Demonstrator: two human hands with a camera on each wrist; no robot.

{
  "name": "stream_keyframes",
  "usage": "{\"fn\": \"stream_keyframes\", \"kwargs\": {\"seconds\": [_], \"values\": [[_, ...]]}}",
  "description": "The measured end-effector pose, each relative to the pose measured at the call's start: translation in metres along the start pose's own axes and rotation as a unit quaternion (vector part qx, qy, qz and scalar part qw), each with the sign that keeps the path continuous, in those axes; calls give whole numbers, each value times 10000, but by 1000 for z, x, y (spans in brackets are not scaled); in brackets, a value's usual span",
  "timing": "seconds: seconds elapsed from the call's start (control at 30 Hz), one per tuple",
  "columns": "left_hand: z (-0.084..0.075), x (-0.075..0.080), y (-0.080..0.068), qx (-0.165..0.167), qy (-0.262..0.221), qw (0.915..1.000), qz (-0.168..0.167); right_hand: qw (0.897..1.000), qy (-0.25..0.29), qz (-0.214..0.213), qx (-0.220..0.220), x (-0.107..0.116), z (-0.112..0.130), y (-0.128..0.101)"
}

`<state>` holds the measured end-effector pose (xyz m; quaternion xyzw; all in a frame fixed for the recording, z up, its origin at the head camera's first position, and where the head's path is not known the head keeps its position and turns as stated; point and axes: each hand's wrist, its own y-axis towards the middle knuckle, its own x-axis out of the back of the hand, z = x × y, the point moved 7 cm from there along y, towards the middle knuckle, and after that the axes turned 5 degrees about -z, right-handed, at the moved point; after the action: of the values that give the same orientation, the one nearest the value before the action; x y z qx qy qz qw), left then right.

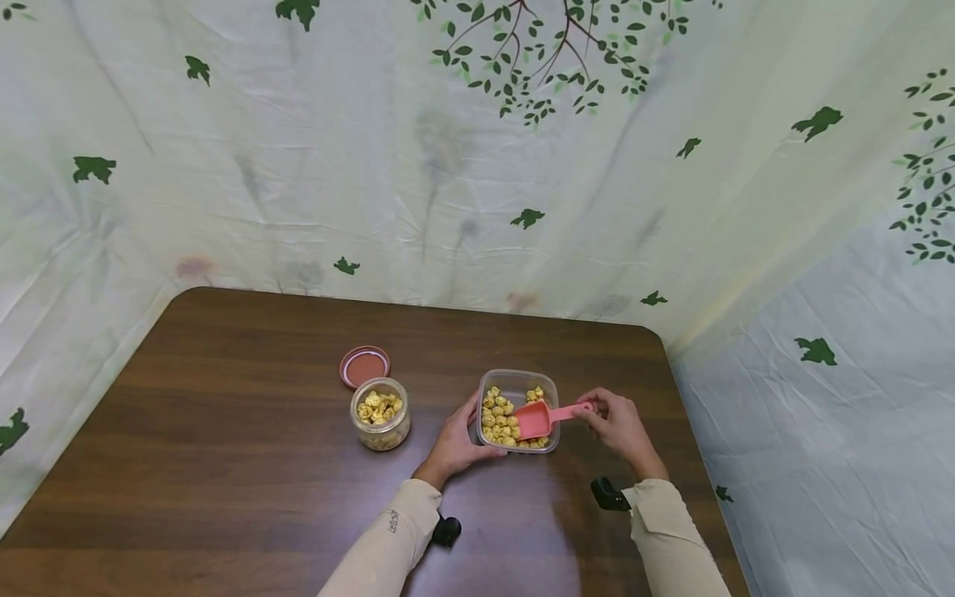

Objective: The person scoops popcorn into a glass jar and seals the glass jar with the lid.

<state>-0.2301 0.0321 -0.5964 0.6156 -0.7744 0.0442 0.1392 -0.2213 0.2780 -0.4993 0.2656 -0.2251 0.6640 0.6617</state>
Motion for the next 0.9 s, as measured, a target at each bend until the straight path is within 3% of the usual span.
{"fn": "stream_keyframes", "kwargs": {"seconds": [0.9], "values": [[-2, 1, -1, 114, 56, 9999, 22, 9941, 942, 140, -520, -21, -25, -3]]}}
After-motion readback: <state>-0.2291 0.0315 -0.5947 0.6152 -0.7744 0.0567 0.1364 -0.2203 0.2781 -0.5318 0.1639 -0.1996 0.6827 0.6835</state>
